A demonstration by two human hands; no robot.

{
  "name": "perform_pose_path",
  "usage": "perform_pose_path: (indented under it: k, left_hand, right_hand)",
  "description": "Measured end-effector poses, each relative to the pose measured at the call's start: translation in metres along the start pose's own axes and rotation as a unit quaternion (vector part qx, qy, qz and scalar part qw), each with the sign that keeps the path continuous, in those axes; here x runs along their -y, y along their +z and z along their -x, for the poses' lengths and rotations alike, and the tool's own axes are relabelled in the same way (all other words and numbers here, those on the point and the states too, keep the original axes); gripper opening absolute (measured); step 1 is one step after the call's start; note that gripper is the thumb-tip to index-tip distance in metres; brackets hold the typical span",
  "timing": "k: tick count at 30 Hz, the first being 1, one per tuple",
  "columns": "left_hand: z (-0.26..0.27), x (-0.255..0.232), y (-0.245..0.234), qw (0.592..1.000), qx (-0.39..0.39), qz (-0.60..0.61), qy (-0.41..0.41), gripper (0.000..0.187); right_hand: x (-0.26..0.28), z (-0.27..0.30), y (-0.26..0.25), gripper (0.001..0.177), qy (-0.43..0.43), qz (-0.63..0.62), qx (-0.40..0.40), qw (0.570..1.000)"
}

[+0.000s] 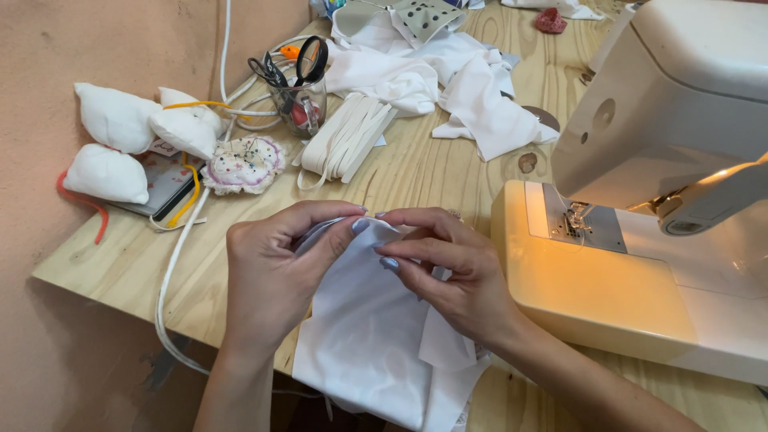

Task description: Aligning fabric edges and securing them with pins and clips in preparation for sewing.

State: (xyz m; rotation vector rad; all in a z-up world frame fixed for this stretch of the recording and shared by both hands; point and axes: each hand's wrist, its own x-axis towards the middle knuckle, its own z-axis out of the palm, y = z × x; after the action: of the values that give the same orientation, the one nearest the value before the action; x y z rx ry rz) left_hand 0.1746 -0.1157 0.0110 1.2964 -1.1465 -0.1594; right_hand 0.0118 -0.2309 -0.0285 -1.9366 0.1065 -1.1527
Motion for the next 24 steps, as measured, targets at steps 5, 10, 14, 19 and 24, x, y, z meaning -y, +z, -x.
perform_pose_path:
  k: [5, 10, 14, 19, 24]
  left_hand:
    - [0.001, 0.001, -0.002, 0.999, 0.019, -0.032, -0.01, 0.009]
    - [-0.002, 0.004, -0.007, 0.998, 0.042, -0.031, -0.027, 0.012]
    - [-0.005, 0.001, -0.008, 0.996, 0.049, -0.035, -0.062, 0.014]
    - [-0.01, -0.005, -0.01, 0.993, 0.059, -0.023, -0.097, 0.015]
    - [-0.013, -0.002, -0.014, 0.982, 0.074, 0.037, -0.17, 0.019]
  right_hand:
    - [-0.006, -0.001, -0.003, 0.015, 0.045, -0.011, 0.005, 0.999]
    - [-0.008, -0.002, -0.004, 0.014, 0.079, -0.034, 0.01, 0.996]
    - [-0.007, -0.004, -0.007, 0.013, 0.096, -0.065, 0.003, 0.993]
    - [0.003, -0.01, -0.008, 0.011, 0.092, -0.075, -0.005, 0.993]
    - [0.006, -0.009, -0.008, 0.009, 0.11, -0.074, -0.022, 0.991]
